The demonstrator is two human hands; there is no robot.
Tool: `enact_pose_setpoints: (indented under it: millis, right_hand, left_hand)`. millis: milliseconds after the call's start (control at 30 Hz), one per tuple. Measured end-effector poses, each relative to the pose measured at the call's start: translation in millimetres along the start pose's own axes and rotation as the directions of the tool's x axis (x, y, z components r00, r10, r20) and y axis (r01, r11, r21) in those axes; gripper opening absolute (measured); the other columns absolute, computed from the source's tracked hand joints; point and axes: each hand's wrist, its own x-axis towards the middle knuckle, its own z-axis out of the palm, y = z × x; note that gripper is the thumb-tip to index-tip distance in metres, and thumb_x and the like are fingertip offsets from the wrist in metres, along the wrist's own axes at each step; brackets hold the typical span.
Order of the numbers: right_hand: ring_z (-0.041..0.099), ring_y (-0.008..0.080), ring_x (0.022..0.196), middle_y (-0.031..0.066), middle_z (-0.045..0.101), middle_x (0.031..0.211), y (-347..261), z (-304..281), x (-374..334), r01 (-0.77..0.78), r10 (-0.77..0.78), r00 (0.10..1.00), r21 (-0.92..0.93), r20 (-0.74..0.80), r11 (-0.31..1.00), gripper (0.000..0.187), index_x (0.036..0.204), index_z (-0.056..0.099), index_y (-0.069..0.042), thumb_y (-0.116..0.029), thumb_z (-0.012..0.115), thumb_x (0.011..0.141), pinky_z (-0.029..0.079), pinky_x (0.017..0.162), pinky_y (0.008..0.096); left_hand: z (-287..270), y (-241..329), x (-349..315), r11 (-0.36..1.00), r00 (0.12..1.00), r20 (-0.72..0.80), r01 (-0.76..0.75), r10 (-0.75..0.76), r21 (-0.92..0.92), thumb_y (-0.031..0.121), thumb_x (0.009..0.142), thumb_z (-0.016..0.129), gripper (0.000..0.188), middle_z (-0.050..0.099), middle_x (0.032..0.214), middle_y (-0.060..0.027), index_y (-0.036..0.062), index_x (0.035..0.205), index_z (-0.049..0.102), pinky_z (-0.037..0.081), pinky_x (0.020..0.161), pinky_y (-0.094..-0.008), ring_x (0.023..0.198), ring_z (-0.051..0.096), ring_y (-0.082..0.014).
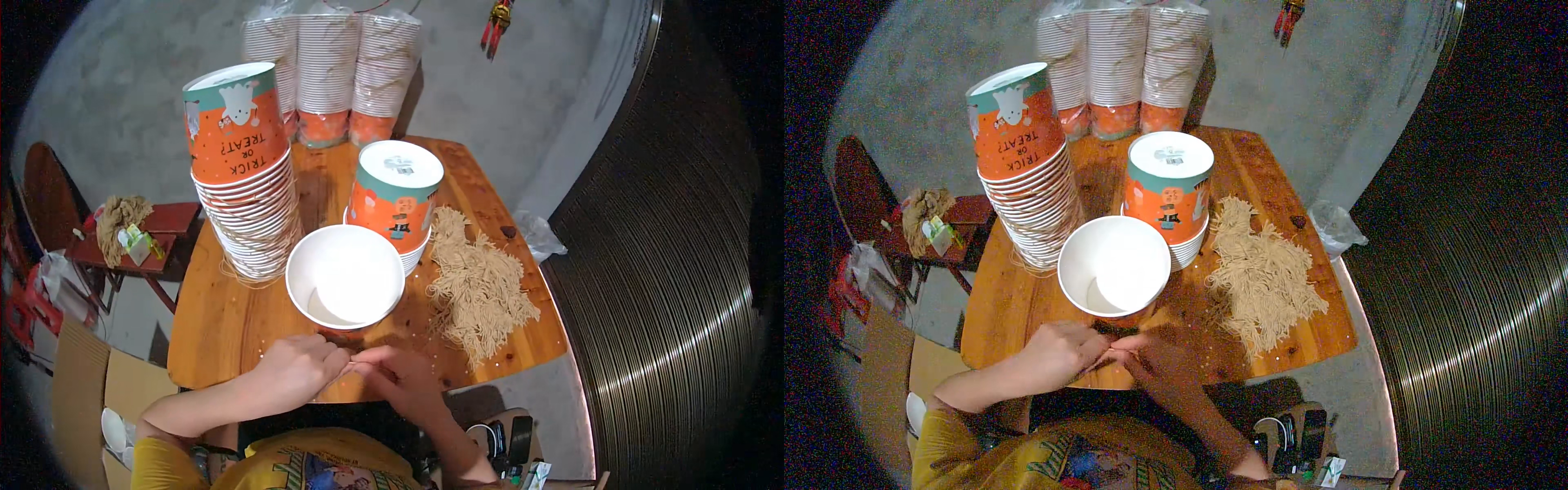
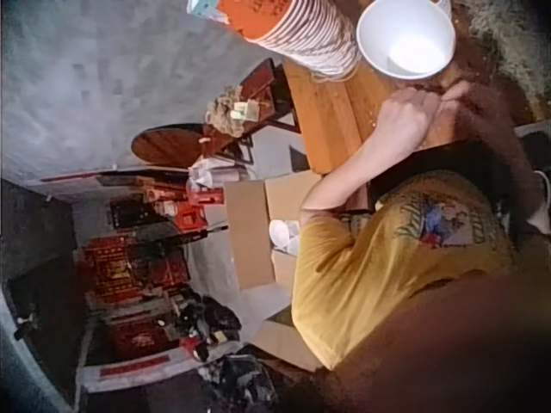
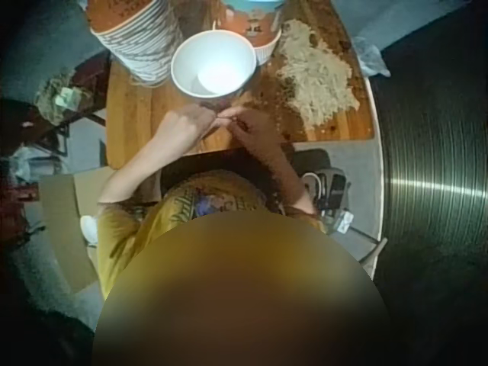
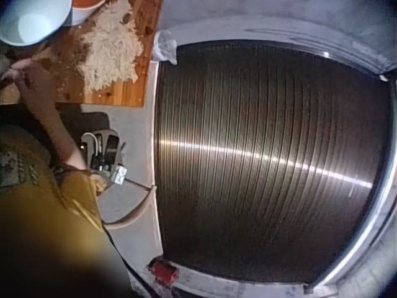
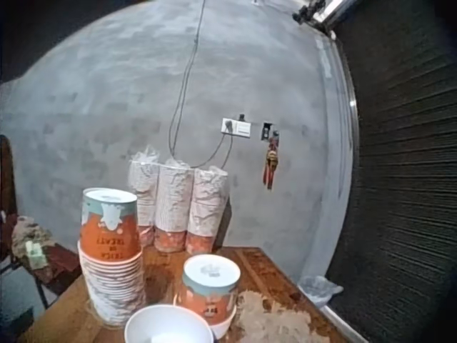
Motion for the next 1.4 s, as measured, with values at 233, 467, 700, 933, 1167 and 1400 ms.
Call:
enact_pose_setpoints:
  millis: [233,467,700,933,1167,1400]
  right_hand:
    - [0.06,0.0225,0.074,0.0109,0.063,0.083,8.9,-1.3,-4.1,-0.08,0.066,0.99,-0.107,-0.128,0.991,0.018,0.091,0.061,-0.003,-0.021,0.056,0.091,0.048,0.066,0.036]
    - [0.059,0.0228,0.068,0.0123,0.062,0.075,16.6,13.8,8.3,-0.069,0.007,0.917,-0.142,-0.399,0.988,0.022,0.088,0.062,-0.001,-0.022,0.054,0.089,0.046,0.063,0.0349]
    - [0.042,0.0074,0.05,-0.0003,0.046,0.059,39.5,27.3,7.8,0.021,-0.112,0.828,-0.169,-0.55,0.985,0.014,0.073,0.053,-0.007,-0.002,0.066,0.076,0.035,0.045,0.024]
    - [0.042,0.0081,0.049,0.0005,0.046,0.062,42.6,31.2,10.7,-0.143,0.015,0.855,-0.206,-0.519,0.968,0.017,0.073,0.053,-0.008,-0.003,0.068,0.071,0.035,0.045,0.0255]
    - [0.055,0.0245,0.058,0.0079,0.055,0.065,52.6,31.4,13.2,-0.107,-0.079,0.847,-0.313,-0.526,0.944,0.018,0.078,0.054,-0.009,-0.008,0.07,0.071,0.045,0.054,0.037]
    - [0.055,0.0252,0.056,0.0091,0.055,0.066,39.5,28.8,19.6,-0.133,-0.027,0.865,-0.281,-0.501,0.95,0.015,0.08,0.054,-0.008,-0.009,0.068,0.074,0.046,0.053,0.0374]
  left_hand:
    - [-12.1,-2.0,11.3,1.0,0.992,-0.127,0.006,-0.008,-0.013,0.019,0.08,0.066,0.016,0.053,0.07,-0.0057,0.006,0.087,0.06,0.046,0.058,-0.0348,0.066,0.055,-0.0236]
    - [-3.0,-17.0,31.2,0.987,0.984,-0.152,0.071,-0.093,-0.145,0.017,0.08,0.066,0.021,0.052,0.083,-0.0101,0.004,0.095,0.06,0.045,0.071,-0.038,0.08,0.054,-0.029]
    - [4.3,-14.8,38.6,0.967,0.989,-0.075,0.106,-0.127,-0.23,0.015,0.081,0.064,0.021,0.056,0.083,-0.013,0.0031,0.097,0.061,0.046,0.073,-0.0404,0.081,0.057,-0.0315]
    - [0.7,-10.8,43.0,0.954,0.987,-0.021,0.147,-0.158,-0.261,0.014,0.081,0.063,0.029,0.057,0.084,-0.0133,0.0041,0.108,0.059,0.047,0.072,-0.0408,0.082,0.059,-0.0319]
    - [2.1,-9.6,44.1,0.951,0.985,-0.01,0.166,-0.174,-0.26,0.012,0.081,0.063,0.031,0.057,0.084,-0.0134,0.0044,0.11,0.058,0.047,0.072,-0.0414,0.081,0.059,-0.0322]
    - [-0.3,-11.1,45.7,0.941,0.983,0.026,0.183,-0.183,-0.286,0.013,0.083,0.061,0.033,0.058,0.086,-0.0138,0.005,0.115,0.056,0.047,0.072,-0.0417,0.082,0.059,-0.032]
